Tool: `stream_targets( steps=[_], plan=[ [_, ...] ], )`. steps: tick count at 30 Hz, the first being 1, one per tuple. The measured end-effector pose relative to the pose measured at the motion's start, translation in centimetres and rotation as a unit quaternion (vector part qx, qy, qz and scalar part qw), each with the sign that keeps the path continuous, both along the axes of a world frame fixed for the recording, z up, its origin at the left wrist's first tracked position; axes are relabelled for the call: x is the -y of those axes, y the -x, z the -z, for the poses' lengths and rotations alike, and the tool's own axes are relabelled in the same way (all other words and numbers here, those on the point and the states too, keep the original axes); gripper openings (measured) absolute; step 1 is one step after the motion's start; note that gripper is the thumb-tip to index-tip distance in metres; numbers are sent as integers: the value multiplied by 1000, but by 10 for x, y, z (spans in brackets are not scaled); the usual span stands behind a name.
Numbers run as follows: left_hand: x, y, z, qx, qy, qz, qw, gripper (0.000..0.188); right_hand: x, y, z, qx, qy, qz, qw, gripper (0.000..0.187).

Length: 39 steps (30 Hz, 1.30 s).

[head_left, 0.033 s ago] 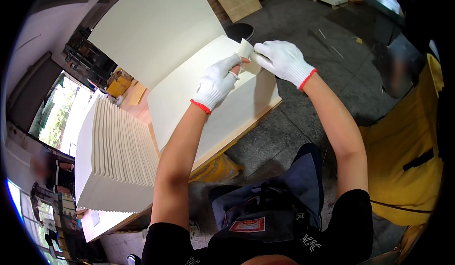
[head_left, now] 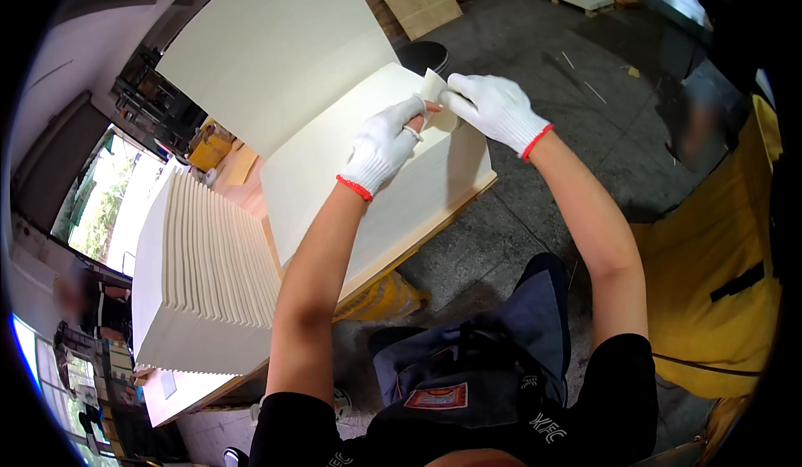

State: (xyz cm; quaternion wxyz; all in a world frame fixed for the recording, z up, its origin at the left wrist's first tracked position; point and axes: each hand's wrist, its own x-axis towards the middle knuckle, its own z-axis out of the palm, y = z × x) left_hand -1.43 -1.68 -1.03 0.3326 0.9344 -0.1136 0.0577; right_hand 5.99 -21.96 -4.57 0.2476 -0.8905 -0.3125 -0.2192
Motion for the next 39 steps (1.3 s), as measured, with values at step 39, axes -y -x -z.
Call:
stream_targets(
  steps=[39],
  plan=[
    [-98, 33, -116, 64, -59, -295, 952, 49, -108, 92, -34, -99, -183, -156, 966, 47]
  ],
)
